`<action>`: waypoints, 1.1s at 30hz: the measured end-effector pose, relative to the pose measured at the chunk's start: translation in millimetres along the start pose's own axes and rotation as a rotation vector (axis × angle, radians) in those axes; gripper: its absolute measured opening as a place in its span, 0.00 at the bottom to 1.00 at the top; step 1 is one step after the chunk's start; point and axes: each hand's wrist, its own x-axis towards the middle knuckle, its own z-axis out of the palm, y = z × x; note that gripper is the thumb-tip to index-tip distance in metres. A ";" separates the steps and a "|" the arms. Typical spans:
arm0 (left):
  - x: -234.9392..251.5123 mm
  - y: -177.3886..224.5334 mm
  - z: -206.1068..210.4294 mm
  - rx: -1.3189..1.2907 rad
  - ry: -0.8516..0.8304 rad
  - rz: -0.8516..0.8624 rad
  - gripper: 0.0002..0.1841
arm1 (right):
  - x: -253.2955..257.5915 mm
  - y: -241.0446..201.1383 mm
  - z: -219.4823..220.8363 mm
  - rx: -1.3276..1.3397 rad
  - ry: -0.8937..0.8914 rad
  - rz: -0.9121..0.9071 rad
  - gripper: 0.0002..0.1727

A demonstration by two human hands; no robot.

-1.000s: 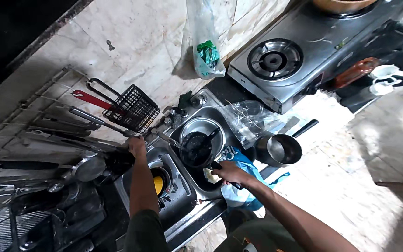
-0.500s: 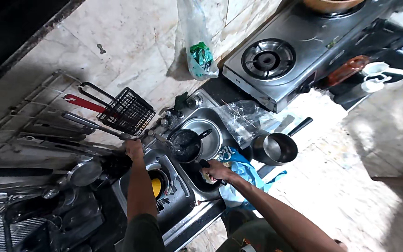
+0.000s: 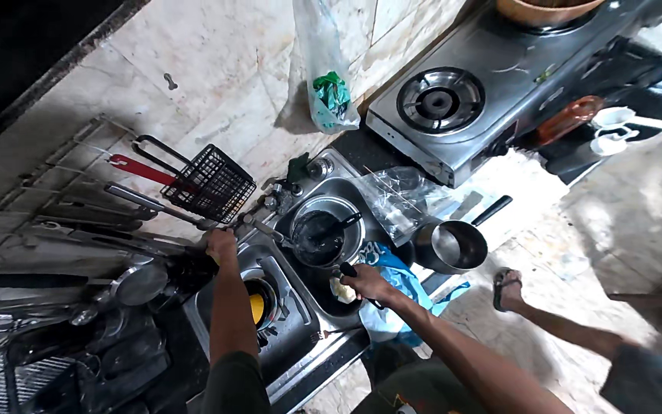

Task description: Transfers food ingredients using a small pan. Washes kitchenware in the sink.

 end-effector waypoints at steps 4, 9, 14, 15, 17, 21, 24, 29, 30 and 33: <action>-4.9 1.9 -3.3 0.034 -0.008 0.018 0.27 | -1.7 3.6 -4.8 0.061 -0.038 -0.003 0.16; -5.5 8.1 -6.0 0.082 -0.035 0.014 0.27 | 0.3 2.5 -2.5 0.078 -0.073 -0.010 0.15; -3.1 -0.4 -9.6 0.187 -0.095 0.257 0.25 | 4.0 1.2 -5.9 0.122 -0.126 -0.038 0.15; -2.2 -3.9 -10.0 0.230 -0.107 0.350 0.23 | 2.4 1.5 -9.5 0.161 -0.136 -0.046 0.15; -0.4 -11.0 -9.4 0.297 -0.116 0.485 0.24 | -1.5 1.1 -17.1 0.214 -0.137 -0.057 0.14; 3.5 -16.9 -6.4 0.344 -0.098 0.538 0.28 | -9.3 -2.5 -36.3 0.207 -0.080 -0.062 0.15; -6.7 -14.6 -11.6 0.301 -0.086 0.501 0.25 | -23.1 -8.3 -60.3 0.244 -0.023 -0.076 0.15; -92.0 -8.1 -19.4 -0.089 0.246 0.292 0.31 | -52.4 -33.3 -111.7 0.339 0.097 -0.117 0.12; -115.6 -9.7 -15.3 -0.175 0.285 0.256 0.36 | -57.2 -38.8 -123.4 0.343 0.128 -0.137 0.12; -186.8 -25.1 6.3 -0.390 0.245 0.147 0.40 | -70.1 -57.0 -163.0 0.364 0.227 -0.210 0.11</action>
